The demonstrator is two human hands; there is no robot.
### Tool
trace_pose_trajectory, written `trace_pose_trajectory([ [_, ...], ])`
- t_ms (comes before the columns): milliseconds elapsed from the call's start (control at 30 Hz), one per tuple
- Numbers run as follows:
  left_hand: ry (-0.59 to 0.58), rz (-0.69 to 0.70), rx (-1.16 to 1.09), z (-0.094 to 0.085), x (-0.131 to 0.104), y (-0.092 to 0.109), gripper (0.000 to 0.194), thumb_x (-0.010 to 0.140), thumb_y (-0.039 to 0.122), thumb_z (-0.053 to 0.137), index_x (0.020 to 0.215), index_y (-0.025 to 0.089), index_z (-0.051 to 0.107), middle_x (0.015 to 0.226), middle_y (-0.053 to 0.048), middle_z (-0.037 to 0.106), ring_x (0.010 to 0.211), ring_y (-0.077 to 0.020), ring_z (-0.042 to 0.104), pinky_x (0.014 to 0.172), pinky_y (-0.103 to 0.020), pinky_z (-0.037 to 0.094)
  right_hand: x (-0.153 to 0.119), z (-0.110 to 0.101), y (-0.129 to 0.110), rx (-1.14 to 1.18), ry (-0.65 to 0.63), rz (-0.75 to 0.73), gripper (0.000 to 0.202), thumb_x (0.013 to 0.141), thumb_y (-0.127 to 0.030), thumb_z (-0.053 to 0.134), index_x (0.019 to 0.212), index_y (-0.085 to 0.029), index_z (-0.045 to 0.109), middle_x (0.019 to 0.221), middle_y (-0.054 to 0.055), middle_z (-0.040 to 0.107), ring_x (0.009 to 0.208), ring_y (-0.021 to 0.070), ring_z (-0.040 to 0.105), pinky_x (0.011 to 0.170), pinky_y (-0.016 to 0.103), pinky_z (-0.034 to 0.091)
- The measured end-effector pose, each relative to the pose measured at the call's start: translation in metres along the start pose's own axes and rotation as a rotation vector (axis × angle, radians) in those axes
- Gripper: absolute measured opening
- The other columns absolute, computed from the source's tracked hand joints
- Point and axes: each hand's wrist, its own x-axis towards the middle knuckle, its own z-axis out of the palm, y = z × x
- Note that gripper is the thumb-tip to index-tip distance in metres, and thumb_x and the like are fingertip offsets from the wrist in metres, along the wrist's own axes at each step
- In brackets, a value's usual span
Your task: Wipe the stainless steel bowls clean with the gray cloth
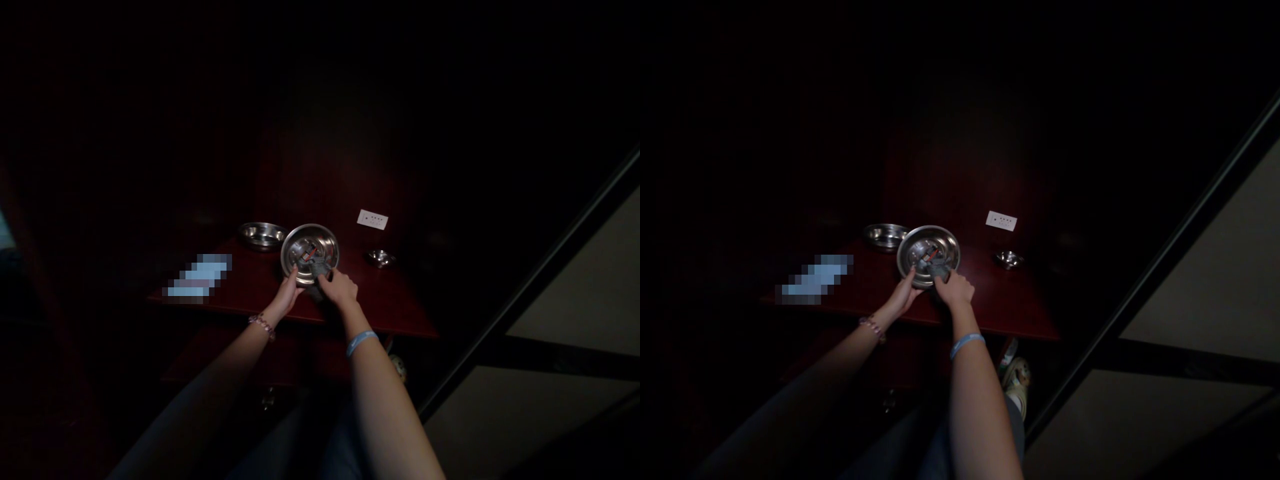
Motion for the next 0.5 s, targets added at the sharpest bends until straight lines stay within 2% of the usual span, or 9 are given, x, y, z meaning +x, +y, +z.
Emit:
trace_pose_trajectory([
  [100,-0.018,-0.008,-0.016,-0.001,0.0,0.0,0.035,0.097,0.034,0.058,0.127,0.017,0.066,0.131,-0.015,0.069,0.129,-0.028,0.06,0.108,-0.05,0.048,0.002,-0.002,0.002,0.093,0.0,0.063,0.06,0.095,-0.063,0.034,0.123,-0.021,0.067,0.123,0.016,0.07,0.117,0.0328,0.065,0.098,0.046,0.049],
  [267,-0.021,-0.028,-0.038,0.0,0.0,0.001,0.035,0.097,0.034,0.059,0.122,0.012,0.068,0.129,-0.018,0.07,0.125,-0.028,0.063,0.105,-0.045,0.052,0.003,0.0,0.009,0.204,-0.024,0.174,0.082,0.084,-0.084,0.037,0.115,-0.016,0.071,0.12,0.024,0.069,0.119,0.0368,0.064,0.1,0.051,0.048],
  [433,-0.038,-0.039,-0.056,0.001,-0.002,0.003,0.036,0.094,0.032,0.063,0.124,0.013,0.067,0.129,-0.018,0.07,0.127,-0.0287,0.062,0.104,-0.044,0.053,0.007,0.006,0.016,0.369,-0.083,0.216,0.083,0.08,-0.083,0.044,0.112,-0.012,0.071,0.123,0.029,0.066,0.123,0.0392,0.061,0.104,0.057,0.045],
  [500,-0.043,-0.038,-0.057,0.0,-0.002,0.002,0.037,0.094,0.032,0.063,0.124,0.012,0.067,0.13,-0.019,0.069,0.126,-0.0289,0.063,0.104,-0.044,0.053,0.01,0.009,0.019,0.528,-0.086,0.16,0.077,0.081,-0.078,0.051,0.111,-0.01,0.071,0.121,0.029,0.066,0.123,0.0391,0.061,0.103,0.058,0.046],
])
